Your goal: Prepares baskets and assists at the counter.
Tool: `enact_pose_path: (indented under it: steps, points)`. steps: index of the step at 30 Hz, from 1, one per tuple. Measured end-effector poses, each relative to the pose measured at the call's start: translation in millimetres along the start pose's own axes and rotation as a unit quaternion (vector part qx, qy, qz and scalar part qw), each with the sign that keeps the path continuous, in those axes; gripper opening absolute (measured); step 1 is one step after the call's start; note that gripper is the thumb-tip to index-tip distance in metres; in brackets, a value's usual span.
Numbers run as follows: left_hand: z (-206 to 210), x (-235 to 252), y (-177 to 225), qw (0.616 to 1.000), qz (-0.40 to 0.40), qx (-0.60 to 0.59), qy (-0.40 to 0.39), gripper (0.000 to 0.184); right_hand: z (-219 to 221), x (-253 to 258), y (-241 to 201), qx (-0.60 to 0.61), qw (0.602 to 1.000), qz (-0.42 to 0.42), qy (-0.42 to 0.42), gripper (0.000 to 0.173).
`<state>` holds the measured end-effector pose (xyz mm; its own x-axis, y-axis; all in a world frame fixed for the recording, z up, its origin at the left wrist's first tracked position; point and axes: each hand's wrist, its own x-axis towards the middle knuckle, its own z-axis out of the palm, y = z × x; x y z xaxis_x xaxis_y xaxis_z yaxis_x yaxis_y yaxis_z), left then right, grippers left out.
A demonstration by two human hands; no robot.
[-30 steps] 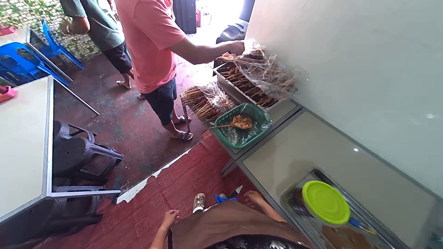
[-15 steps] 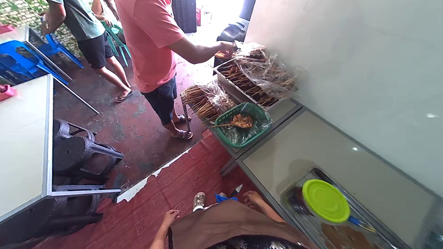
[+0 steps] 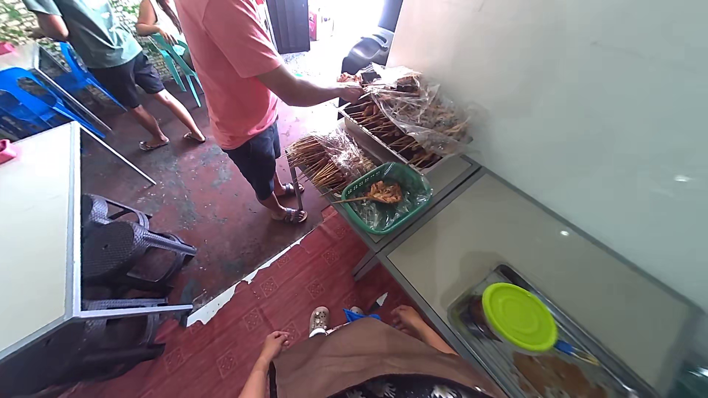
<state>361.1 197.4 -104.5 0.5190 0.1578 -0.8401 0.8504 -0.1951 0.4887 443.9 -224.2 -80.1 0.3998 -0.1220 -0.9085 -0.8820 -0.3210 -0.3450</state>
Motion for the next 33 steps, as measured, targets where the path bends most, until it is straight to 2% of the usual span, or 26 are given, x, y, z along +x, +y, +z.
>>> enact_pose_path:
  steps: [7, 14, 33]
  points:
    - [-2.0, 34.4, -34.3, 1.0, -0.004, 0.004, -0.004, 0.024, 4.0, -2.0, -6.1, -0.001, 1.0, 0.004, -0.002, 0.035]
    - [-4.0, -6.1, 4.7, 1.0, -0.015, -0.005, -0.001, 0.026, 0.9, -2.2, -6.5, -0.004, 1.0, 0.003, -0.008, 0.037]
    - [-3.4, -5.6, 0.7, 1.0, -0.015, 0.009, 0.007, 0.024, 0.2, -5.2, -3.5, -0.027, 1.0, 0.001, -0.004, 0.037]
